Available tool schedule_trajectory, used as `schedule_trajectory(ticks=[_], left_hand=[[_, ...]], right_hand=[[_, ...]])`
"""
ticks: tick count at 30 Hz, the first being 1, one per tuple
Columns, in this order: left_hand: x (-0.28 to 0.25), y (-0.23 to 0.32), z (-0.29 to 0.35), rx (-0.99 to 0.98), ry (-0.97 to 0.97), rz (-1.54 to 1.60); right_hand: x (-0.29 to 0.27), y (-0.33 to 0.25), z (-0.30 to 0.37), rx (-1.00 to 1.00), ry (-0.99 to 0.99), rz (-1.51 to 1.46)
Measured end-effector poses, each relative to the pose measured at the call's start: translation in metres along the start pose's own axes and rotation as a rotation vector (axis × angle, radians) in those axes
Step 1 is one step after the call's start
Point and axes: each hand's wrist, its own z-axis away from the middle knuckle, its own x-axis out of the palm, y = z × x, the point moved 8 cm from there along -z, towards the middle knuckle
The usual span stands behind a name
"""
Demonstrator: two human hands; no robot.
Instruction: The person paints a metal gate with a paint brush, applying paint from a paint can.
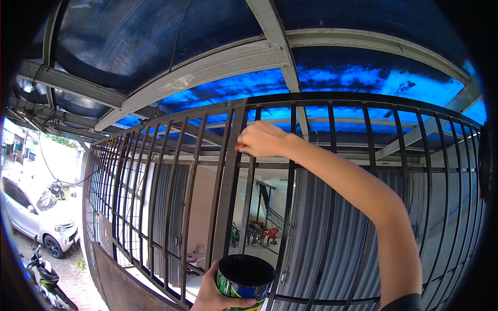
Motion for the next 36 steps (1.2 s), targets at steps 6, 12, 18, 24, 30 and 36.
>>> schedule_trajectory(ticks=[6,12,18,24,30,36], left_hand=[[0.001,0.004,-0.001,0.023,-0.01,0.01],[0.0,0.003,0.006,0.024,0.033,0.007],[-0.004,-0.004,0.003,0.046,0.03,0.0],[-0.004,-0.005,0.003,0.059,0.029,0.013],[-0.002,-0.003,0.004,0.071,0.013,0.024],[-0.004,-0.009,0.005,0.048,0.012,0.006]], right_hand=[[-0.012,0.015,0.003,0.278,-0.041,-0.488],[-0.025,0.085,0.001,0.498,0.173,-0.262],[-0.042,0.107,-0.014,0.492,0.274,0.022],[-0.038,0.104,-0.018,0.401,0.224,0.078],[-0.03,0.098,-0.018,0.383,0.153,0.117],[-0.037,0.095,-0.015,0.375,0.16,0.131]])
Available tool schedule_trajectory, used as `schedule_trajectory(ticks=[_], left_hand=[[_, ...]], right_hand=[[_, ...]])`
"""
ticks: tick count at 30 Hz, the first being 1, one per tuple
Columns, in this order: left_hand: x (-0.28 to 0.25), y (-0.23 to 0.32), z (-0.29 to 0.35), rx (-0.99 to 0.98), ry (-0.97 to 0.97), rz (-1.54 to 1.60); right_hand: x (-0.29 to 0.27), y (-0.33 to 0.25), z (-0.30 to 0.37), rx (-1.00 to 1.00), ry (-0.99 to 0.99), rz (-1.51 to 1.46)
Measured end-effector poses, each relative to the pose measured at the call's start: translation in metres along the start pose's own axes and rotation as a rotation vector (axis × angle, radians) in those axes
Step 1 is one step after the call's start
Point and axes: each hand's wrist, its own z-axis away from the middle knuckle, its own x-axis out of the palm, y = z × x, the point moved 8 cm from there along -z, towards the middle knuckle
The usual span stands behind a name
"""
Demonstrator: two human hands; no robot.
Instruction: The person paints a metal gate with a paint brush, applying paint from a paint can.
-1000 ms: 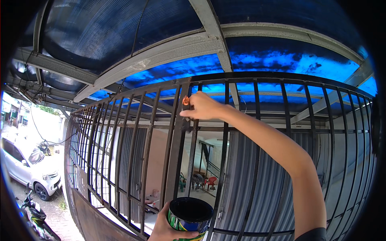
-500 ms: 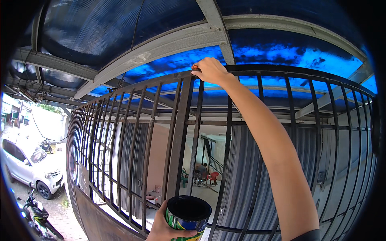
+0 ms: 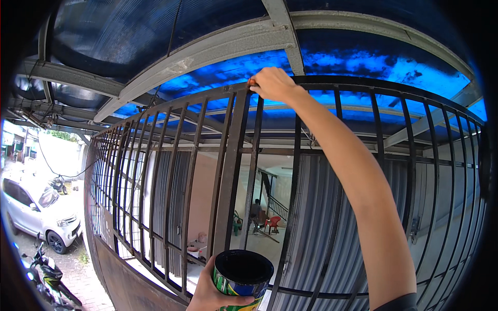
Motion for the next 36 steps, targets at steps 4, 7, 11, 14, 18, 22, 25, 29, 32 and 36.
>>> schedule_trajectory(ticks=[4,7,11,14,18,22,25,29,32,36], left_hand=[[0.001,-0.001,0.001,-0.04,0.025,-0.004],[0.003,-0.002,0.001,-0.02,0.018,0.001],[0.003,-0.002,0.003,-0.053,0.004,0.059],[0.006,-0.001,0.004,-0.056,-0.014,0.068],[0.012,-0.001,0.003,-0.081,-0.017,0.108],[0.016,-0.002,0.01,-0.07,-0.036,0.087],[0.017,-0.004,0.012,-0.078,-0.036,0.07],[0.011,-0.003,0.007,-0.09,0.023,0.079],[0.01,-0.007,0.006,-0.105,-0.03,0.076],[0.008,-0.005,0.008,-0.126,-0.005,0.079]], right_hand=[[-0.004,-0.007,0.014,0.004,-0.01,-0.092],[0.009,-0.037,0.037,-0.176,-0.042,-0.156],[0.016,-0.091,0.074,-0.357,-0.128,-0.227],[-0.006,-0.106,0.087,-0.328,-0.182,-0.399],[-0.009,-0.085,0.074,-0.187,-0.161,-0.438],[-0.005,-0.025,0.05,0.029,-0.034,-0.299],[-0.014,-0.025,0.048,-0.06,0.145,-0.182],[0.006,-0.079,0.065,-0.274,-0.096,-0.16],[0.012,-0.112,0.087,-0.353,-0.237,-0.068],[-0.004,-0.115,0.085,-0.274,-0.216,-0.317]])
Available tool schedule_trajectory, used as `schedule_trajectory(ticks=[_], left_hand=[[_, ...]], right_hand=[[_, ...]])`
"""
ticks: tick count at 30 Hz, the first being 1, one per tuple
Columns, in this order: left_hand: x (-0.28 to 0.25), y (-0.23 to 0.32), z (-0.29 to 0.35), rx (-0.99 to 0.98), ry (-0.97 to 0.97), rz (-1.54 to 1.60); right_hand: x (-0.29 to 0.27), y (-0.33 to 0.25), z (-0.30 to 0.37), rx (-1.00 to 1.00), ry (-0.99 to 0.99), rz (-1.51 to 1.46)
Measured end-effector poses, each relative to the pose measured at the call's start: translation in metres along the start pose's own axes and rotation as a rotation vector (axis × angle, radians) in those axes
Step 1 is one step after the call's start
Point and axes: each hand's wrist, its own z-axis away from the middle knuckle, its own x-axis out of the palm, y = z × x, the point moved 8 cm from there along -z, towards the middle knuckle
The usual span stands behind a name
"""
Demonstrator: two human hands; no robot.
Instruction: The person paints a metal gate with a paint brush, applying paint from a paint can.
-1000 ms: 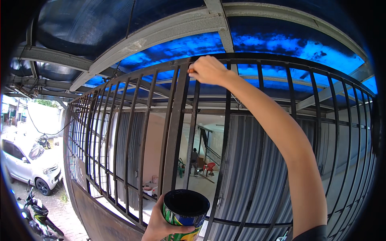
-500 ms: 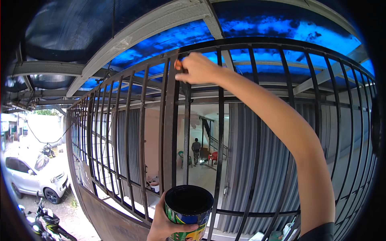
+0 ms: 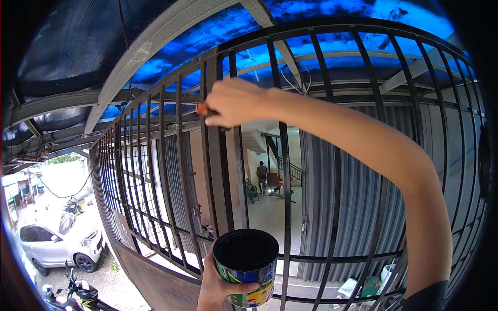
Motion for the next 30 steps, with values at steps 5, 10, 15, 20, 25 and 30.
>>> schedule_trajectory(ticks=[5,10,15,20,25,30], left_hand=[[0.003,0.0,0.001,-0.011,-0.029,-0.014],[0.003,-0.004,0.0,-0.018,-0.032,-0.012],[0.0,-0.003,0.004,0.012,-0.004,0.005],[-0.004,-0.001,0.001,0.022,0.024,0.058],[0.004,-0.003,0.004,0.044,0.023,0.064],[0.003,0.0,0.004,0.091,0.027,0.05]], right_hand=[[-0.022,0.059,-0.006,0.199,0.121,0.05],[-0.021,0.059,-0.011,0.098,0.239,0.233],[0.021,0.003,0.008,-0.126,-0.076,0.236],[0.006,0.01,0.001,-0.006,-0.015,-0.11],[-0.027,0.076,-0.01,0.183,0.234,0.045],[-0.022,0.067,-0.022,0.167,0.215,0.164]])
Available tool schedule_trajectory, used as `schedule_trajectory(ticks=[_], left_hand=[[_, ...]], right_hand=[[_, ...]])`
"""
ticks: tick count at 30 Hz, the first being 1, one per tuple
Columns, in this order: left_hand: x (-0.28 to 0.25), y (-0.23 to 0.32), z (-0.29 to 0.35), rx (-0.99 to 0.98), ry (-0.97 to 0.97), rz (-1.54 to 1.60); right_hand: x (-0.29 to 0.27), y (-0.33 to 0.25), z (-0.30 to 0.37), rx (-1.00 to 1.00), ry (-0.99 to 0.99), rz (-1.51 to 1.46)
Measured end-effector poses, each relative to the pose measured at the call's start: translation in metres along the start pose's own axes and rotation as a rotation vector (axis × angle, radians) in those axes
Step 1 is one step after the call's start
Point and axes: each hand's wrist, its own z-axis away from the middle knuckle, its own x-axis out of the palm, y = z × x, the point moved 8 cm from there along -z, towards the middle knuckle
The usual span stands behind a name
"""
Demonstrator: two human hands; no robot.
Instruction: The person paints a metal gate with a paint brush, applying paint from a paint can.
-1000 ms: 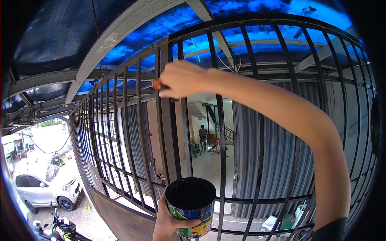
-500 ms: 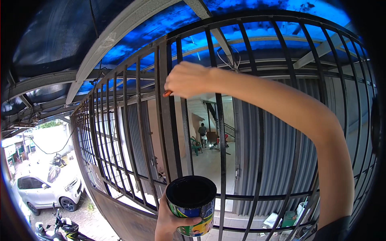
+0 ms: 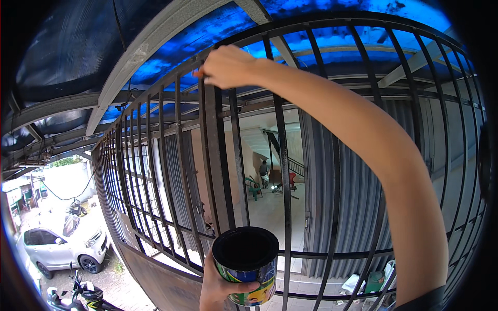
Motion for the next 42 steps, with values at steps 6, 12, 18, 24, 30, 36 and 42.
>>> schedule_trajectory(ticks=[6,12,18,24,30,36,42], left_hand=[[-0.003,0.002,0.001,-0.02,0.001,-0.009],[-0.002,0.002,0.001,-0.049,-0.025,-0.025],[-0.001,0.001,0.0,-0.033,-0.043,-0.019],[-0.001,-0.001,0.001,-0.019,-0.035,-0.022],[0.002,0.001,0.001,-0.029,-0.012,-0.014],[0.003,0.0,0.003,-0.035,-0.032,-0.036],[0.003,0.0,0.003,-0.061,-0.039,-0.038]], right_hand=[[0.021,-0.084,0.045,-0.333,-0.222,-0.026],[-0.002,-0.03,0.029,-0.013,-0.018,-0.283],[-0.01,-0.011,0.019,-0.07,0.139,-0.025],[0.03,-0.093,0.068,-0.331,-0.264,-0.051],[0.012,-0.066,0.071,-0.068,-0.139,-0.418],[0.006,-0.026,0.045,0.017,0.045,-0.164],[0.043,-0.101,0.074,-0.381,-0.215,0.01]])
